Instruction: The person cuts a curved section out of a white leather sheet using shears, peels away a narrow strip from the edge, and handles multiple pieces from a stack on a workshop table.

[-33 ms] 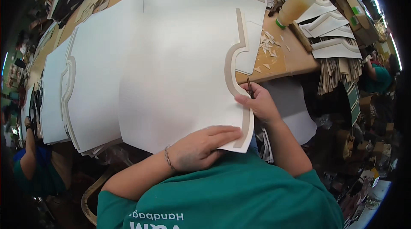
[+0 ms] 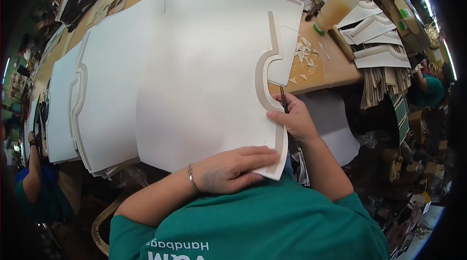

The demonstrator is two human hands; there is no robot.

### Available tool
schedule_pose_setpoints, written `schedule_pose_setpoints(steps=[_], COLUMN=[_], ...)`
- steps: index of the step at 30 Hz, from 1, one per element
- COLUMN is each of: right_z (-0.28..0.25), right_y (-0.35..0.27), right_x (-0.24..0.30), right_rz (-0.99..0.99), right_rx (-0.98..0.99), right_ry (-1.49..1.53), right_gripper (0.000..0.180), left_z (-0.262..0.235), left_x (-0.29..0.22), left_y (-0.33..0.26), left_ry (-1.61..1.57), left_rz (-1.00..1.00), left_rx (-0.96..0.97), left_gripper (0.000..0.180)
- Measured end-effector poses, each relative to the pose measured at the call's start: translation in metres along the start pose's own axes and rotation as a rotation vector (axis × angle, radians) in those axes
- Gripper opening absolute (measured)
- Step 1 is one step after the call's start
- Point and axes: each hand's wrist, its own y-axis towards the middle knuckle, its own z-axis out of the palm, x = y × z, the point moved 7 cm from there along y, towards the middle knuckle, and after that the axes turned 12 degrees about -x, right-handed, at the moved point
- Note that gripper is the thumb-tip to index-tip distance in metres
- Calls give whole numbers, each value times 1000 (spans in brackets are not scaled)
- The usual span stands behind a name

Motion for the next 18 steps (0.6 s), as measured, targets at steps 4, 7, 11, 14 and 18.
schedule_pose_setpoints(steps=[4,7,11,14,18], right_z=[22,45,63,54,43], right_y=[-5,-24,-59,-83,-99], right_x=[52,90,123,144,162], right_rz=[-480,-616,-846,-896,-731], right_rx=[289,520,817,960,1226], right_ry=[-483,-870,-1026,-1024,-863], right_gripper=[29,32,30,30,25], left_z=[-63,-134,-111,-82,-57], left_x=[15,-38,-60,-51,-47], left_y=[12,67,118,118,100], left_ry=[-129,748,1292,1202,294], left_rz=[-277,350,313,129,-42], left_rx=[104,-372,-26,463,650], left_gripper=[35,67,57,43,37])
